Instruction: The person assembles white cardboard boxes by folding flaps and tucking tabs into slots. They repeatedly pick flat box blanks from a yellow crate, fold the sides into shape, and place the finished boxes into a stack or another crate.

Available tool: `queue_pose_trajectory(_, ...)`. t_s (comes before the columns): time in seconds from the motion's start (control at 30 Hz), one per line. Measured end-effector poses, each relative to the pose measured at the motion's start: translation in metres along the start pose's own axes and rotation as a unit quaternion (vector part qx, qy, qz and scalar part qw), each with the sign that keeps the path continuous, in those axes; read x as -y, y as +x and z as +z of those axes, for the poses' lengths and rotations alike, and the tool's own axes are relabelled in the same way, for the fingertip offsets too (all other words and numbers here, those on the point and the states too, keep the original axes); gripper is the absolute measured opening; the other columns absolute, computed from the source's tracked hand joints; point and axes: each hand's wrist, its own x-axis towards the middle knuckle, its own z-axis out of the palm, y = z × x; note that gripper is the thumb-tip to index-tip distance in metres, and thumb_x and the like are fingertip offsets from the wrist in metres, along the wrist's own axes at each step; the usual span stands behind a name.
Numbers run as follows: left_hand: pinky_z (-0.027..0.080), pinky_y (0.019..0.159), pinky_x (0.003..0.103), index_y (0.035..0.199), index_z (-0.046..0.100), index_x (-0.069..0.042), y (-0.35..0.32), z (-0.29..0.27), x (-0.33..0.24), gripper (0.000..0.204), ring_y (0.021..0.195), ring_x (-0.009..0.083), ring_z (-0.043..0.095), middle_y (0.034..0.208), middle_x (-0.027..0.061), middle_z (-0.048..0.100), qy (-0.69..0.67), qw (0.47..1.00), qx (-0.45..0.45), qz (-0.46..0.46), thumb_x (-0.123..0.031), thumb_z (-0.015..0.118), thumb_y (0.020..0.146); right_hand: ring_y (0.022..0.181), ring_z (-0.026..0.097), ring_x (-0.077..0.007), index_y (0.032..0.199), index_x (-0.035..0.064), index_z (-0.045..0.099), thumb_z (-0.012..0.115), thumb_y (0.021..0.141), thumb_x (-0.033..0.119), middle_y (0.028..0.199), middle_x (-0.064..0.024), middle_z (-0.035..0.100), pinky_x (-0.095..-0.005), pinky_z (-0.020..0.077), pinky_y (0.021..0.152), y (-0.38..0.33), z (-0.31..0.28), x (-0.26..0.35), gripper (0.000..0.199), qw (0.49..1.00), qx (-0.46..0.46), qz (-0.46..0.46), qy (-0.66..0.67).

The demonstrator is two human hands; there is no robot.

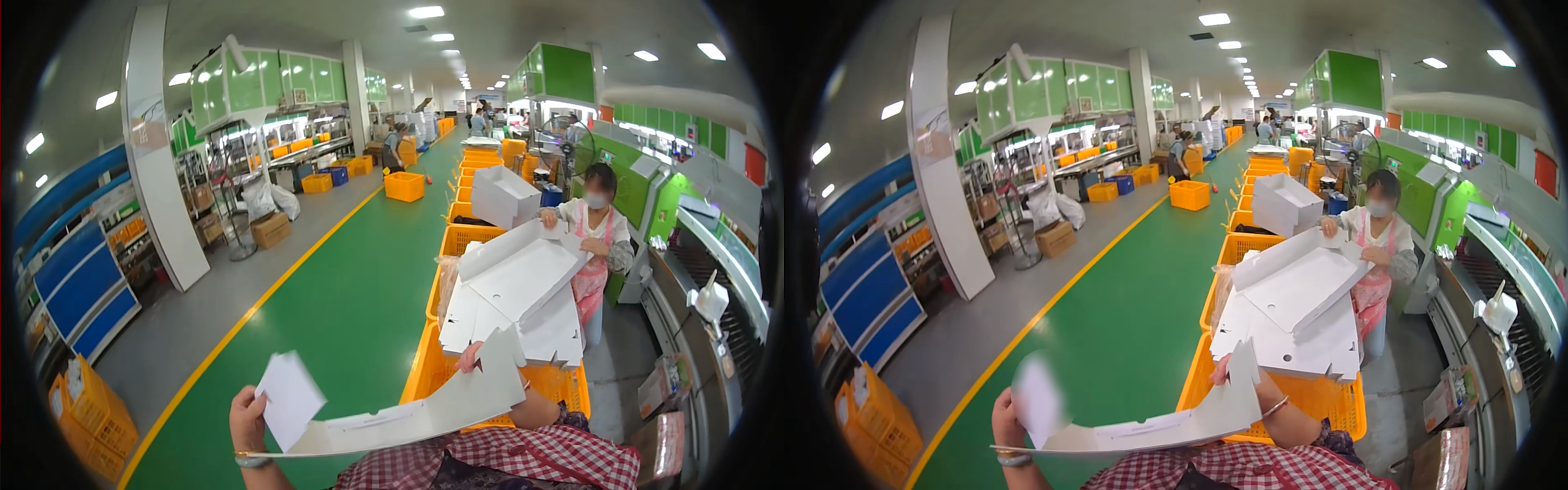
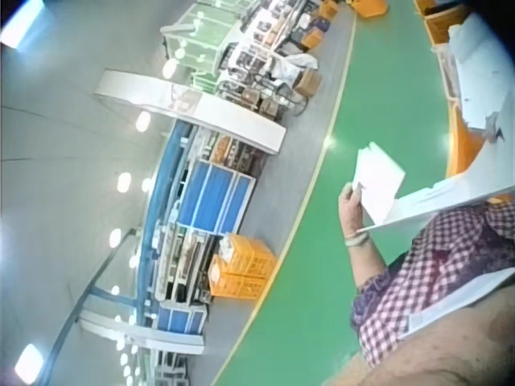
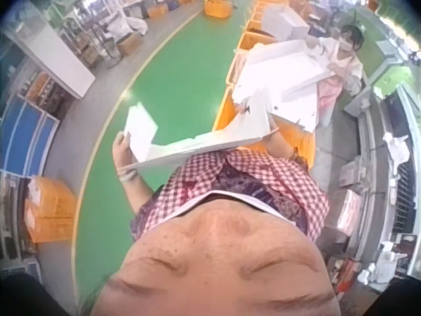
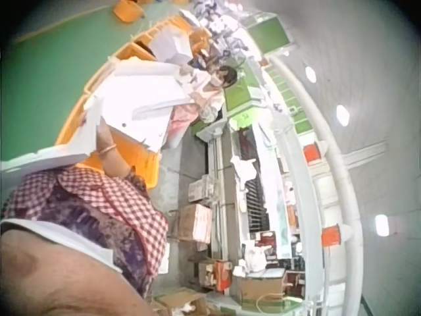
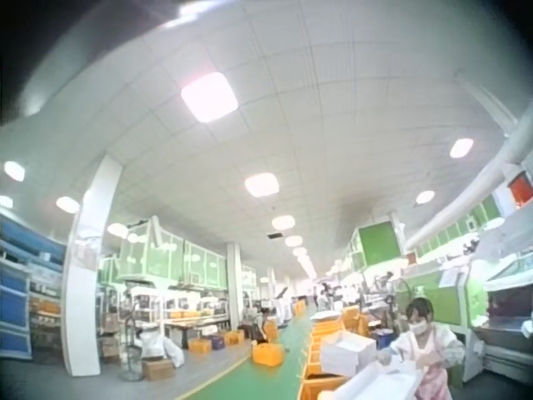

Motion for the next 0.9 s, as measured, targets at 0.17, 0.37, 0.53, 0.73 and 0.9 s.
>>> queue_pose_trajectory(0.17,0.043,0.059,0.022,0.084,0.059,-0.001,0.041,0.032,-0.02,0.01,0.066,0.0101,0.053,0.077,0.0021,0.059,0.128,0.991,0.007,-0.024,-0.011,0.059,0.084,0.085,0.053,-0.0122,0.094,0.0038,0.057,0.05,0.093,0.032,0.093,-0.0054,0.059,-0.0255,0.0441,0.075,0.031,-0.004,0.016,0.029,0.993,-0.107,0.021,0.039)
queue_pose_trajectory(0.37,0.049,0.066,0.025,0.096,0.058,-0.004,0.117,0.061,-0.042,0.013,0.073,0.011,0.058,0.085,0.0032,0.061,-0.168,0.982,0.046,0.079,-0.015,0.054,0.089,0.067,0.051,-0.0111,0.079,0.0067,0.054,0.056,0.088,0.021,0.07,0.0,0.05,-0.0296,0.0473,0.076,0.096,0.022,0.082,0.017,0.991,-0.078,-0.061,-0.088)
queue_pose_trajectory(0.53,0.047,0.068,0.023,0.096,0.058,-0.003,0.119,0.065,-0.025,0.011,0.075,0.0084,0.056,0.086,0.0015,0.06,-0.129,0.982,0.098,0.093,-0.006,0.052,0.088,0.072,0.046,-0.0096,0.081,0.0076,0.052,0.055,0.086,0.014,0.073,0.0009,0.047,-0.0275,0.04,0.084,0.068,0.006,0.098,0.008,0.984,-0.096,-0.112,-0.097)
queue_pose_trajectory(0.73,0.041,0.089,0.026,0.123,0.049,-0.002,0.12,0.099,0.051,0.039,0.101,0.0132,0.052,0.113,0.0072,0.055,0.019,0.984,0.177,-0.018,-0.013,0.055,0.086,0.079,0.054,-0.0087,0.088,0.0035,0.054,0.061,0.084,0.014,0.084,-0.0013,0.058,-0.0224,0.0432,0.074,0.041,-0.026,0.068,0.013,0.944,-0.31,-0.009,-0.112)
queue_pose_trajectory(0.9,0.033,0.102,0.035,0.137,0.036,-0.002,0.094,0.131,-0.003,0.076,0.117,0.0238,0.046,0.132,0.0127,0.045,0.212,0.92,0.267,0.194,-0.017,0.069,0.07,0.067,0.053,-0.0071,0.086,0.0032,0.054,0.072,0.079,0.02,0.076,-0.0009,0.058,-0.0195,0.044,0.06,0.024,-0.015,0.077,0.025,0.932,-0.351,0.012,-0.09)
